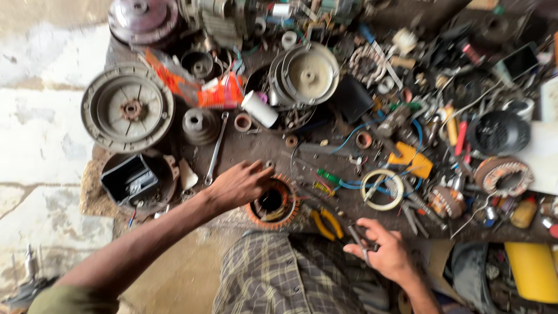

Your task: The person works on a motor stator, using shears to cut wires and pliers to adjust internal components. They repeatedly insert and remove a small white plastic piece into the stator while manipulating copper windings and wires.

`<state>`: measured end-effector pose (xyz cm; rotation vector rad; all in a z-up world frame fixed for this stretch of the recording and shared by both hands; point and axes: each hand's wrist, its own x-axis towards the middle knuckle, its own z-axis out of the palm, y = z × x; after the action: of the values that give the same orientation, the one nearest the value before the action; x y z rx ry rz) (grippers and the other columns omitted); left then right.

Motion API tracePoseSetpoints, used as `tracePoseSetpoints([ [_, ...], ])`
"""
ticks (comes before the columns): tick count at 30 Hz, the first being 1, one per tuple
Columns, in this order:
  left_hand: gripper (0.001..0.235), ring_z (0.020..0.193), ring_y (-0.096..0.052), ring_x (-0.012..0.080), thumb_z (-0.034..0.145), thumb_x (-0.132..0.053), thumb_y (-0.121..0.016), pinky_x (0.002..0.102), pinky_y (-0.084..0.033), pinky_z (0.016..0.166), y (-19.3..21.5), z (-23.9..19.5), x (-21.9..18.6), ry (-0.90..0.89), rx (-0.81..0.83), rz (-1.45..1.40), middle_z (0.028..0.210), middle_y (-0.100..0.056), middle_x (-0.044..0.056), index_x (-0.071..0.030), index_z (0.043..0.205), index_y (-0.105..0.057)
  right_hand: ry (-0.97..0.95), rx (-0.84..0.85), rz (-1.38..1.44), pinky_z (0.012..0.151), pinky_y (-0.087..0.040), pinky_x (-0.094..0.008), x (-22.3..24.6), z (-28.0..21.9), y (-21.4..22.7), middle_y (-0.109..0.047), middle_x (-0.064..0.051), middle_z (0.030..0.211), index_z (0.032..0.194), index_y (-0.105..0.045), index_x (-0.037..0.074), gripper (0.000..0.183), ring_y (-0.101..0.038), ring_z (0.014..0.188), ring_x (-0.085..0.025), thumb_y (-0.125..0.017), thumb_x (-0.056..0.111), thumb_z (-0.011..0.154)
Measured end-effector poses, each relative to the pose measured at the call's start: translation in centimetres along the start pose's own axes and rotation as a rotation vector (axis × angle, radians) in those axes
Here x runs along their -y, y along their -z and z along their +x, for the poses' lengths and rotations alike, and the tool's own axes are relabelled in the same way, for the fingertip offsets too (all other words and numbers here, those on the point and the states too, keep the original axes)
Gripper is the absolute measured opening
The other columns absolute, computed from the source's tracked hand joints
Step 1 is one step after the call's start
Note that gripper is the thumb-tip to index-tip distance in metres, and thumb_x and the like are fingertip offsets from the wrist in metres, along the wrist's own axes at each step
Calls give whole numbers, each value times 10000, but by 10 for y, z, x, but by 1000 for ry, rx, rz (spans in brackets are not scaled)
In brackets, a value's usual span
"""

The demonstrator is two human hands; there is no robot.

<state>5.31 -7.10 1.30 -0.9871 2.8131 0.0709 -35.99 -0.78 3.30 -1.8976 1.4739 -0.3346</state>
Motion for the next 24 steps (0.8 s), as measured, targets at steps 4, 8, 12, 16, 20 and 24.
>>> tracePoseSetpoints([
  [4, 414, 1018, -573, 225, 940, -111, -673, 308, -560, 657, -20, -7, -5, 119, -123, -206, 1287, -566, 124, -94, 1354, -672, 96, -9, -35, 529, -571, -334, 3, 21, 5, -773, -96, 723, 1160, -662, 115, 641, -764, 629, -186, -939, 359, 637],
  [8, 366, 1000, -558, 192, 926, -123, -683, 302, -554, 734, -26, -6, -13, 212, -128, -176, 1175, -578, 70, -100, 1291, -689, 133, 59, -144, 532, -569, -376, 9, 41, 14, -750, -66, 629, 1160, -660, 157, 578, -755, 560, -235, -907, 379, 686],
  [12, 376, 1016, -548, 200, 843, -157, -702, 335, -535, 857, -18, -4, -21, 221, -161, -43, 1099, -583, 44, -142, 1219, -709, 169, 127, -225, 504, -542, -407, 14, 52, 25, -696, -70, 589, 1172, -662, 183, 580, -721, 540, -268, -906, 386, 687],
  [16, 275, 1007, -530, 195, 918, -156, -676, 319, -512, 841, -11, 3, -23, 246, -33, -7, 1129, -575, 56, -72, 1178, -708, 175, 187, -270, 505, -540, -410, 17, 60, 31, -693, -46, 580, 1179, -648, 194, 566, -718, 543, -261, -892, 380, 703],
  [20, 297, 969, -525, 195, 907, -129, -641, 302, -539, 831, -13, -2, -26, 242, -25, -37, 1103, -574, 55, -78, 1193, -696, 191, 179, -292, 511, -545, -410, 12, 57, 30, -697, -51, 590, 1176, -658, 204, 574, -722, 563, -260, -907, 383, 691],
  [24, 226, 973, -543, 186, 965, -162, -607, 293, -583, 836, -15, 3, -16, 236, 24, -137, 1098, -581, 67, -61, 1147, -696, 191, 151, -239, 520, -563, -392, 3, 52, 27, -727, -30, 634, 1141, -654, 186, 560, -744, 581, -234, -908, 371, 679],
])
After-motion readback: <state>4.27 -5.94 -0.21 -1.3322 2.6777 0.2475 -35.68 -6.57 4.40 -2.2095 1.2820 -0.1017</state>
